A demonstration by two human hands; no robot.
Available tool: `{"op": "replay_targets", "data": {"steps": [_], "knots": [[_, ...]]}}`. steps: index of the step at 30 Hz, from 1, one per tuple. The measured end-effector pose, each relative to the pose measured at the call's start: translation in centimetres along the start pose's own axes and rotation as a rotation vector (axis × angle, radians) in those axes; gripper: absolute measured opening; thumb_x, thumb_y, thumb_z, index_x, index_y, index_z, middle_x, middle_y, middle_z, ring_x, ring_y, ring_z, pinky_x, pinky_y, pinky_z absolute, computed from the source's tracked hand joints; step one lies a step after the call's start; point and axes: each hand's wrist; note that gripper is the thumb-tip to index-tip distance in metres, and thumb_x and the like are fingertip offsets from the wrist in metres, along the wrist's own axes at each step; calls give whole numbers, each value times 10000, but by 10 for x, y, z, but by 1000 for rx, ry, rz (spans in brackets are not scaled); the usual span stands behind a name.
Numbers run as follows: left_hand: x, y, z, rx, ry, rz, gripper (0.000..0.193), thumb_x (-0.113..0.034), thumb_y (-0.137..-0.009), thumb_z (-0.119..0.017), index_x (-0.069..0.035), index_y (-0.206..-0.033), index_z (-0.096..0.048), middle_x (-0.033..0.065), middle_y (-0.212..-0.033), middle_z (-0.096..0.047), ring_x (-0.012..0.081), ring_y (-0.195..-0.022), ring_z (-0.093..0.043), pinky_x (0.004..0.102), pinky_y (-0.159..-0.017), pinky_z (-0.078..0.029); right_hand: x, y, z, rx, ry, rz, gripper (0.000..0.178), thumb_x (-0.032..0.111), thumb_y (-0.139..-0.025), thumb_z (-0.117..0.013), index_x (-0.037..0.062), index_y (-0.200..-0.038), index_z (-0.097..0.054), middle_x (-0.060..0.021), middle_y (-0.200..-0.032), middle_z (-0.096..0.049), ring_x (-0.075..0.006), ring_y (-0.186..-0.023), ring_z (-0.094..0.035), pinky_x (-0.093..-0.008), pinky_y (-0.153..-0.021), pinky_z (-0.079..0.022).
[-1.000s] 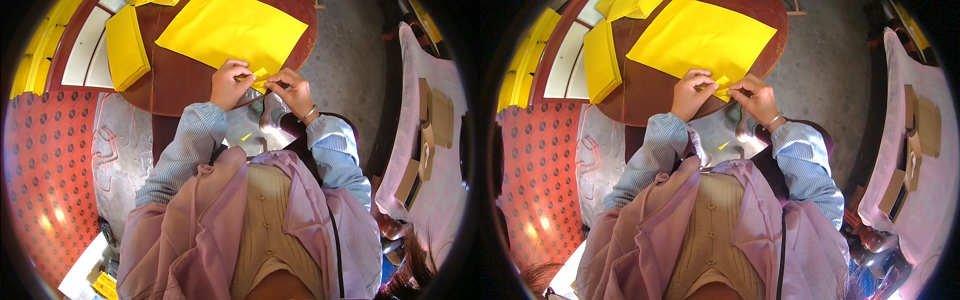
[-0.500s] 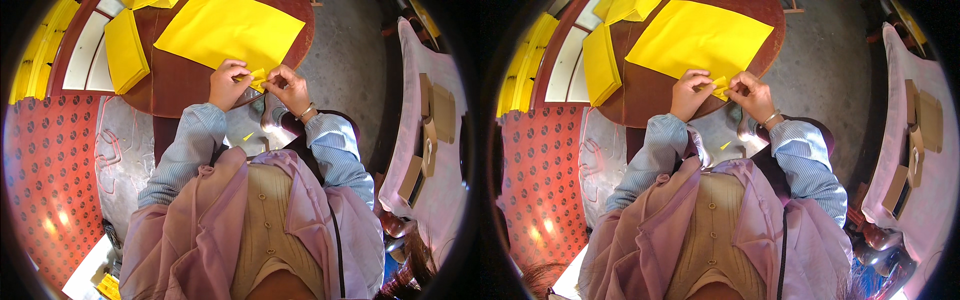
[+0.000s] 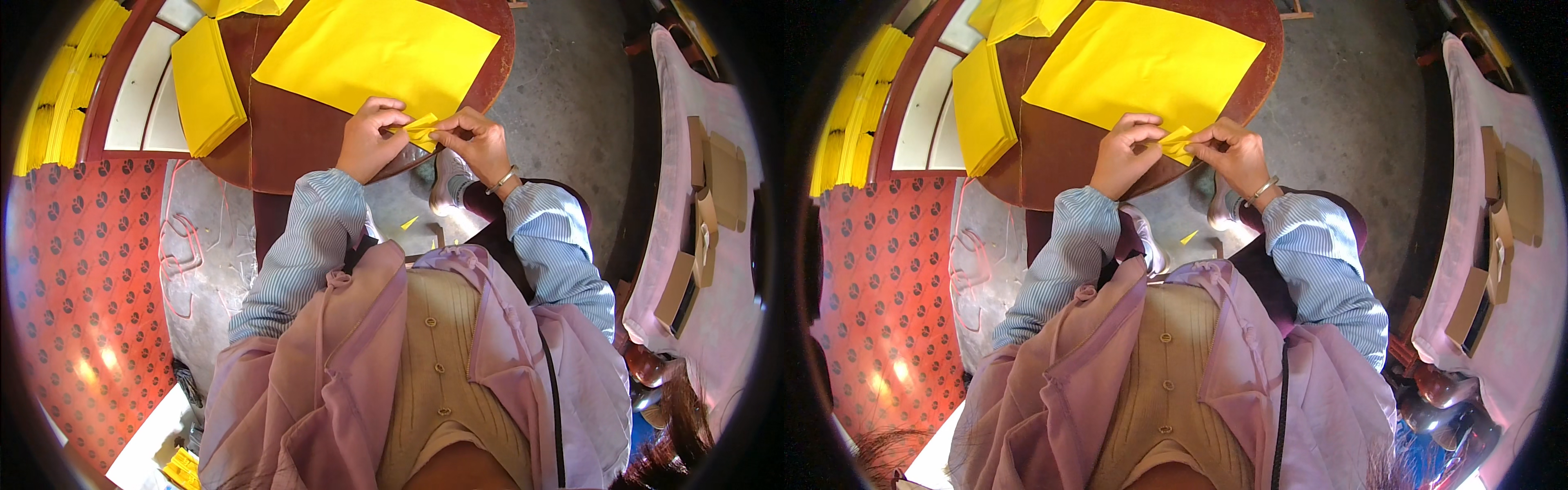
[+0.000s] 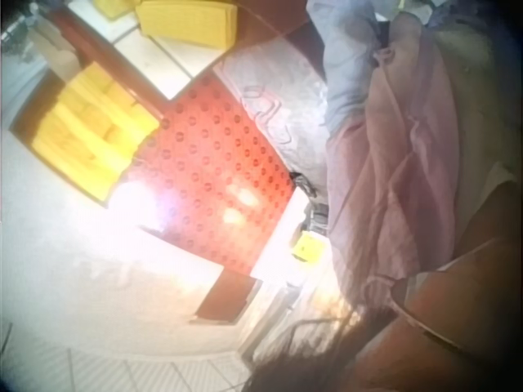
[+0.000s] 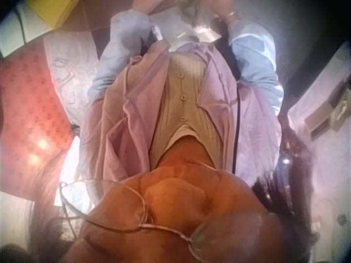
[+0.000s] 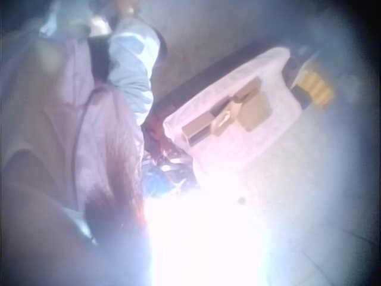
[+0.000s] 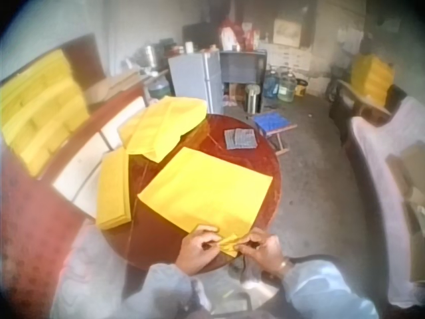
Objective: The person folds yellow paper sheets by hand on a table, repeatedly folding each sheet in half and pressing the crease. The person stacks the folded sheets into a growing pile on the table.
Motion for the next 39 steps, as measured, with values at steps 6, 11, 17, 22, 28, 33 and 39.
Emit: {"op": "replay_targets", "data": {"steps": [6, 11, 17, 22, 28, 33, 39], "knots": [[-2, 0, -5, -29, -53, -1, 152, -99, -837, -821, -17, -965, -804, 132, -1174, -712, 240, -979, -745, 336, -828, -628, 1, 1, -1, 4, -4, -5, 125, 57, -859, -855, 12, -937, -768, -15, -839, -677, -65, -708, -624, -237, -644, -507], [-2, -1, -10, -66, -51, 14, 162, -100, -834, -825, -6, -963, -798, 133, -1155, -720, 246, -950, -752, 339, -816, -629, 0, 2, -2, -3, 7, 21, 224, 31, -849, -848, 32, -1034, -721, -13, -845, -649, -65, -701, -613, -237, -633, -500], [-1, 1, -12, -81, -32, 59, 170, -110, -857, -832, -18, -994, -789, 98, -1182, -730, 198, -976, -737, 294, -792, -591, 2, 9, 5, 28, 155, 171, 270, 55, -858, -825, 63, -1117, -748, -50, -921, -678, -150, -748, -686, -288, -674, -559], [-1, 2, -13, -85, -6, 45, 165, -83, -850, -812, 0, -989, -781, 116, -1165, -717, 224, -947, -747, 317, -798, -611, 2, 7, 7, 14, 177, 224, 168, 86, -878, -819, 53, -1039, -788, -75, -933, -715, -192, -771, -710, -317, -692, -572], [0, 0, -3, -26, -62, -43, 158, -79, -849, -803, -17, -993, -788, 123, -1172, -706, 236, -938, -751, 323, -802, -621, 1, 3, 6, 27, 76, 67, 151, 100, -876, -842, 31, -998, -784, -58, -879, -714, -142, -741, -693, -284, -665, -540], [-1, 2, -1, 0, -46, -42, 156, -121, -853, -834, -40, -982, -795, 100, -1176, -727, 220, -1024, -728, 319, -880, -572, 0, 4, 5, 19, 53, 36, 151, 95, -867, -856, 23, -958, -760, -36, -865, -698, -97, -723, -661, -266, -647, -521], [-4, -1, -13, -94, -45, 14, 145, -86, -828, -840, -13, -944, -791, 127, -1142, -721, 226, -926, -758, 322, -800, -632, -1, 5, 3, 13, 33, 72, 189, 66, -860, -847, 47, -1018, -744, -38, -869, -684, -112, -722, -659, -270, -657, -531]]}}
Point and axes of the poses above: each hand's wrist, its own y-axis away from the middle knuckle, its own z-axis out of the back of the hand, x = y × z
